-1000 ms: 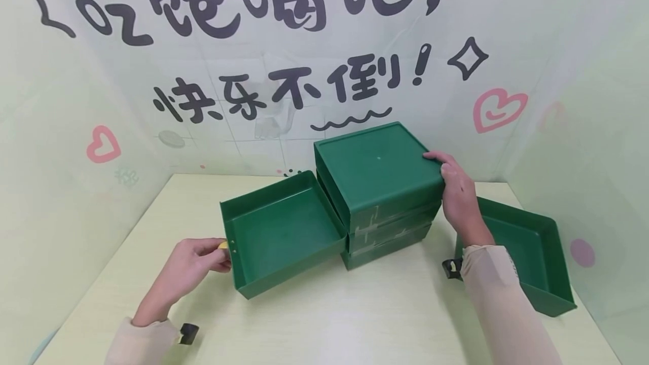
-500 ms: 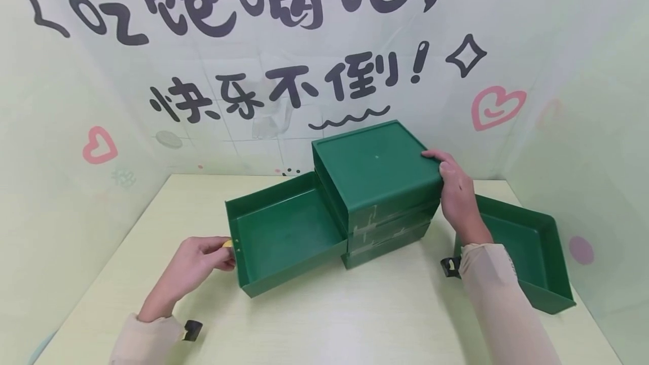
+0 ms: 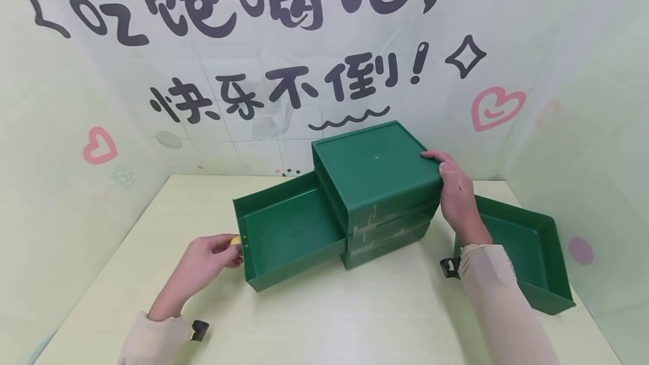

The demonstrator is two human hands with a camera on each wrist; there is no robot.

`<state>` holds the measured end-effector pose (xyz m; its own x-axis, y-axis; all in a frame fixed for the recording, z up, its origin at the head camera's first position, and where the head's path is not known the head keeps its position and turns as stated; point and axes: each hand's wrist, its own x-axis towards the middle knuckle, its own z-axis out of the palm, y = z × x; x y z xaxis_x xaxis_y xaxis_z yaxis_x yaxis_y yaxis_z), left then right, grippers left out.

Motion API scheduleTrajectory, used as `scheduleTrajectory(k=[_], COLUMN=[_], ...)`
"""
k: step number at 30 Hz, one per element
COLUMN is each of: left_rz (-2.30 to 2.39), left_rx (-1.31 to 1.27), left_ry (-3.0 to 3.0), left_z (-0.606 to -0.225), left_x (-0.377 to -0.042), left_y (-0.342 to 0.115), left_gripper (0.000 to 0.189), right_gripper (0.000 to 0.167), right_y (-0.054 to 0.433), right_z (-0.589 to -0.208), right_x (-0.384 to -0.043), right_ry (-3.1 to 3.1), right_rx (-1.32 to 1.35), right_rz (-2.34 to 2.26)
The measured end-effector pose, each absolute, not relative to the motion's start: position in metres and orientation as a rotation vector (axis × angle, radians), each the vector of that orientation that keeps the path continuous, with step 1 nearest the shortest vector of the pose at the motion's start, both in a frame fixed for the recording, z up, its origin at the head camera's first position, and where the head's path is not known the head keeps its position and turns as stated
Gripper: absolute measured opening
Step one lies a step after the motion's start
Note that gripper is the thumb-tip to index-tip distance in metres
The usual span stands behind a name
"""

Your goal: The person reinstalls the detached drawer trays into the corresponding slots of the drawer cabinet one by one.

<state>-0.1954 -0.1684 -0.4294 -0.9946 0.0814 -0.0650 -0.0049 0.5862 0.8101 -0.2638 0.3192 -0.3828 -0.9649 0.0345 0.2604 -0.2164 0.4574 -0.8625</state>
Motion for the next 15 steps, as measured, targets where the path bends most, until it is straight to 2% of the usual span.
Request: scheduleTrajectory(k=[15], left_rz=[1.423], left_rx=[0.080], left_ry=[2.761], left_z=[-0.4349], left_x=[-0.1954], left_y=[-0.1641], left_gripper=[0.041], right_gripper=[0.057], right_y=[0.3187], right_z=[-0.3831], right_x=[-0.2633], right_ry=[-2.461], right_rx=[0.153], right_rz=[1.509])
